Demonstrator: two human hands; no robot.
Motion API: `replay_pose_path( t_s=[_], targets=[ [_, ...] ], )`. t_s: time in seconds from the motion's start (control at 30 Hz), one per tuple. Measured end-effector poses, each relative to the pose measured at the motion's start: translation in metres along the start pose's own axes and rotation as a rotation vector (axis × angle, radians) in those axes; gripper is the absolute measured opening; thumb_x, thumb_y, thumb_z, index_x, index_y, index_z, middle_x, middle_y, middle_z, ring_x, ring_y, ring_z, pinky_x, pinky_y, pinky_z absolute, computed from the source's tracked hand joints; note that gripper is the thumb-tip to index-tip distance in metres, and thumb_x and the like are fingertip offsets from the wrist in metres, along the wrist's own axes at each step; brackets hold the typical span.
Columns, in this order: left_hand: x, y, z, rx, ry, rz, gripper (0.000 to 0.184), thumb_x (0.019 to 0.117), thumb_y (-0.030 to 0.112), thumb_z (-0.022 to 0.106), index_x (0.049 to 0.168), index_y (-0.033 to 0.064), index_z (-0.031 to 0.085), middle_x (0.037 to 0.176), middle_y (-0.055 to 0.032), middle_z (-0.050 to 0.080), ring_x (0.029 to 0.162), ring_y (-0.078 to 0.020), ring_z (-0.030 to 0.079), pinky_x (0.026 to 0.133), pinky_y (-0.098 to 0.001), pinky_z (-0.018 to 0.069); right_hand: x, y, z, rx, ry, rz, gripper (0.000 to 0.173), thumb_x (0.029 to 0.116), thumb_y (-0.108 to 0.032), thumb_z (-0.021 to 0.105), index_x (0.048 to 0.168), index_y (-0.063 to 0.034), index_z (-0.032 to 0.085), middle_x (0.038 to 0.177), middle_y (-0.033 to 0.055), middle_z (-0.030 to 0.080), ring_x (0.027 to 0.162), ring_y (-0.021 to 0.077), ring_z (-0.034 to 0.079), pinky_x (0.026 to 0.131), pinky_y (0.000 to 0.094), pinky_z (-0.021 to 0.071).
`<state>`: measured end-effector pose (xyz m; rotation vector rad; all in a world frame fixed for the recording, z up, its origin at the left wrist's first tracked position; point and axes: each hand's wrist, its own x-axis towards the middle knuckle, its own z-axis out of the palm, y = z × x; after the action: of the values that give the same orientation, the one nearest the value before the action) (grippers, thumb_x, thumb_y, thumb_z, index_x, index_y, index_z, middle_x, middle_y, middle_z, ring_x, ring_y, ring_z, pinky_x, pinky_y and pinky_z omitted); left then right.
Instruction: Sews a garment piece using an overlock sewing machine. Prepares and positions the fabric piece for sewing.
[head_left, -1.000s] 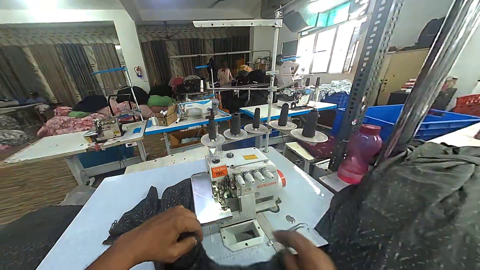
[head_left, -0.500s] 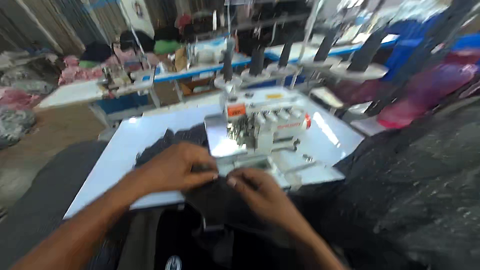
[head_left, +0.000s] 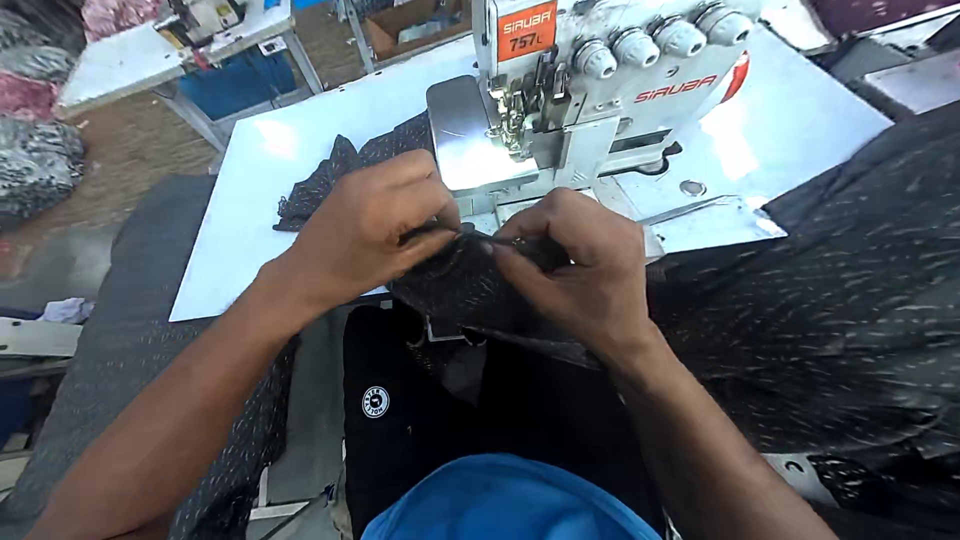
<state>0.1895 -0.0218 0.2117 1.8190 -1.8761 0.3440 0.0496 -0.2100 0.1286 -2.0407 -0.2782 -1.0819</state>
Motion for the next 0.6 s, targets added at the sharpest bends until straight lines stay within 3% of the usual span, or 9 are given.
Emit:
replay_pose_path(
  t_s=[0.1,0.23,0.43,0.6],
  targets=[
    [-0.012,-0.003,0.013,0.118,0.122,0.100,0.008,0.0922,0.004,0.071,0.087,-0.0008,0.070,0.082,-0.0135,0.063,0.077,-0.0174,0.061,0.068,-0.0262,0.0504,-0.005,0.004,0.006,-0.076,0.055,-0.061,0.005,0.0892,-0.009,0.073,0.089,-0.0031,0.074,0.078,0.0069,0.064,0.073,0.0091,0.059,0.064,0.0206,0.0467],
    [-0.019,-0.007,0.020,0.113,0.195,0.127,0.010,0.0903,0.003,0.074,0.086,-0.0019,0.067,0.083,-0.0139,0.062,0.078,-0.0166,0.060,0.069,-0.0239,0.0499,-0.006,0.006,0.008,-0.063,0.076,-0.048,0.005,0.0890,-0.009,0.074,0.089,-0.0034,0.074,0.078,0.0064,0.065,0.073,0.0086,0.059,0.064,0.0202,0.0460],
    [-0.014,-0.013,0.017,-0.122,0.091,-0.076,0.011,0.0918,0.011,0.074,0.095,0.0003,0.077,0.082,-0.0055,0.061,0.073,-0.0042,0.055,0.064,-0.0155,0.0447,-0.002,0.011,0.006,0.079,0.031,0.048,0.010,0.0911,-0.013,0.075,0.094,-0.0027,0.076,0.080,0.0029,0.064,0.074,0.0047,0.057,0.065,0.0188,0.0463],
    [-0.011,-0.015,0.014,-0.265,0.029,-0.136,0.012,0.0934,0.012,0.072,0.096,0.0019,0.077,0.081,-0.0018,0.061,0.073,-0.0014,0.054,0.062,-0.0142,0.0439,-0.001,0.012,0.006,0.183,0.007,0.136,0.010,0.0913,-0.013,0.074,0.095,-0.0037,0.075,0.083,0.0004,0.065,0.074,0.0040,0.059,0.064,0.0180,0.0490]
  ],
)
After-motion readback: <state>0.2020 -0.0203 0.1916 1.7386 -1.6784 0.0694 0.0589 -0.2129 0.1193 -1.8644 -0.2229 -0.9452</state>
